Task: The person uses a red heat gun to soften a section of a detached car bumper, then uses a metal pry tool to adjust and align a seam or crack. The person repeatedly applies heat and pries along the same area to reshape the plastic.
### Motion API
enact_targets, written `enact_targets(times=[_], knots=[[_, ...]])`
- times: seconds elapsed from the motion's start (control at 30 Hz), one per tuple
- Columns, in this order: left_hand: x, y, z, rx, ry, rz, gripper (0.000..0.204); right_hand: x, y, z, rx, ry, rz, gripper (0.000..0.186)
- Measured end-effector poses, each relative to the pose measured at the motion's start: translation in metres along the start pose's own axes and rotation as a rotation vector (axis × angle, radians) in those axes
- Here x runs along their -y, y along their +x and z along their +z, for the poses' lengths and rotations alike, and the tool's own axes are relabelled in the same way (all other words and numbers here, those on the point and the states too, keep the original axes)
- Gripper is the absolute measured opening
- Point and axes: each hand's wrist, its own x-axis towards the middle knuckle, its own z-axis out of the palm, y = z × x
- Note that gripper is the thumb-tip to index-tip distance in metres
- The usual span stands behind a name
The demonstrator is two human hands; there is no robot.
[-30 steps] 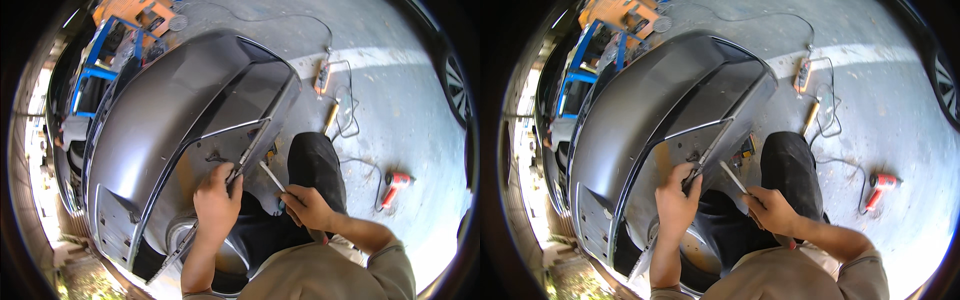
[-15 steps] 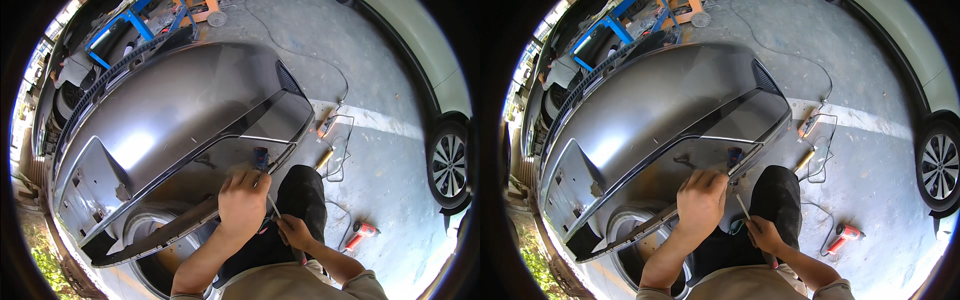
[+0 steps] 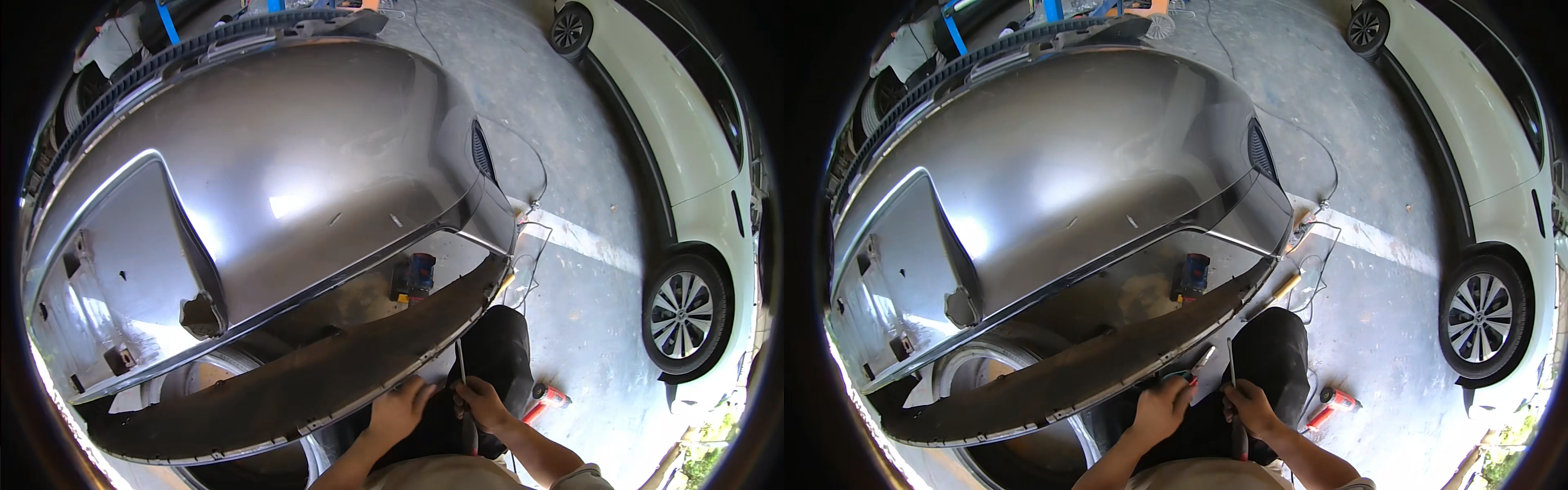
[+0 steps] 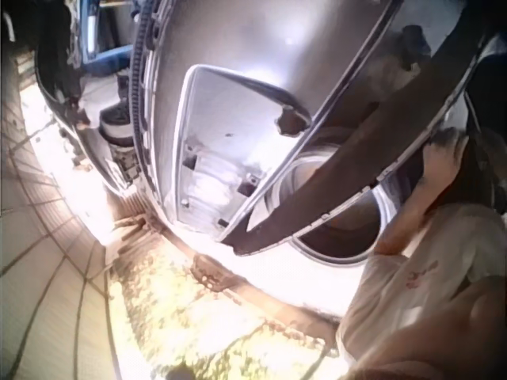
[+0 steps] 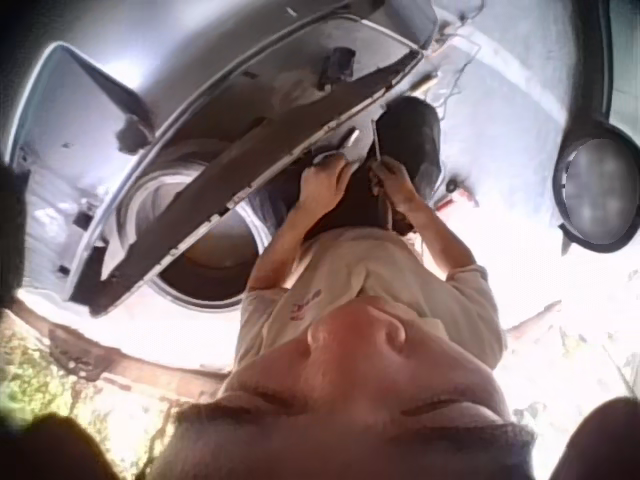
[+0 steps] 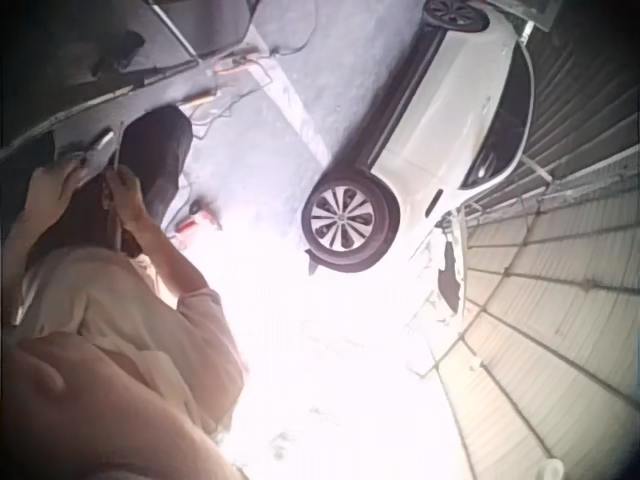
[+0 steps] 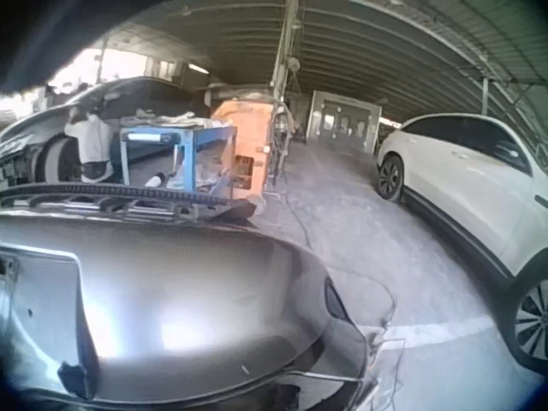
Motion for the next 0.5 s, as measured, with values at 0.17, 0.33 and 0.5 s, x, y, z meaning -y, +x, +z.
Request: enact_targets(times=[0.17, 0.33, 0.5], knots=[[0.074, -0.024, 0.026, -0.040, 0.242, 0.234, 0.016, -0.013, -0.001, 0.003, -0.020, -0.030, -0.014, 0.017], [0.071, -0.029, 0.025, 0.102, 0.488, 0.350, 0.030, -0.025, -0.016, 0.013, -0.093, -0.168, 0.076, 0.021], [0.076, -0.023, 0.017, -0.004, 0.773, 0.443, 0.031, -0.035, -0.022, 0.027, -0.151, -0.412, 0.057, 0.028]])
